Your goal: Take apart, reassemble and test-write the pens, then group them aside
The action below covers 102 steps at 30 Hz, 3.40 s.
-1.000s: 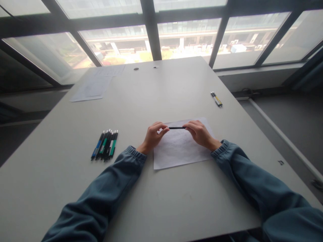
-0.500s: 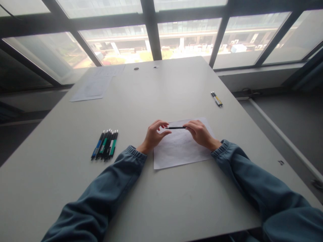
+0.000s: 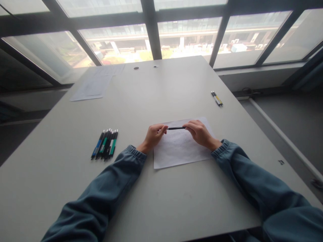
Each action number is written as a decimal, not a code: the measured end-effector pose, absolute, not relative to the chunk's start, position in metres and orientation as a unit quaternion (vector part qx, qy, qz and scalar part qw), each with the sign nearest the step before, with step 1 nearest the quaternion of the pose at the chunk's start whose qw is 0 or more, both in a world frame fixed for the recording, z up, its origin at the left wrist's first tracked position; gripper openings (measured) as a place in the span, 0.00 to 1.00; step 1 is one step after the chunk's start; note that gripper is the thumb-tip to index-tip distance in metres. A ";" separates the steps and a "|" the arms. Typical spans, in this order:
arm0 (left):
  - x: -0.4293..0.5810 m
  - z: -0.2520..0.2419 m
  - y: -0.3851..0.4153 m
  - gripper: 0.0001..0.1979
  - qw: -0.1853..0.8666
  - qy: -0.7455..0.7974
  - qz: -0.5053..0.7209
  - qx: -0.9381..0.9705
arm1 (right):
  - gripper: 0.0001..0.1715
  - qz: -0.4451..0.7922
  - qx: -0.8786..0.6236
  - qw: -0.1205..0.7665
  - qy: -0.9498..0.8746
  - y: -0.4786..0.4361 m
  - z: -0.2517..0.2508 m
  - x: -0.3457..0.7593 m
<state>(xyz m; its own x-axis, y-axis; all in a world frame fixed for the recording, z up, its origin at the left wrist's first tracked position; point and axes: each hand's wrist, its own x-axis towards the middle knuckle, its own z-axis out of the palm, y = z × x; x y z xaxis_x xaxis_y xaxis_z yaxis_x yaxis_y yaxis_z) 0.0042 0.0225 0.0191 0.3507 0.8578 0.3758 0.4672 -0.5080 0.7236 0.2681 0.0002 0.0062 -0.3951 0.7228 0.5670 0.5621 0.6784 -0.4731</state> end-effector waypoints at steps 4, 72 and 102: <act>0.004 0.018 0.024 0.24 0.241 0.415 0.398 0.782 | 0.12 0.099 -0.386 0.392 -0.829 0.000 0.008 0.268; 0.001 0.012 0.023 0.16 0.261 0.394 0.420 0.775 | 0.16 0.339 -0.457 0.502 -0.652 -0.003 0.012 0.265; 0.001 0.005 0.030 0.11 0.255 0.460 0.388 0.757 | 0.23 0.728 -0.262 0.577 -0.260 0.002 0.033 0.280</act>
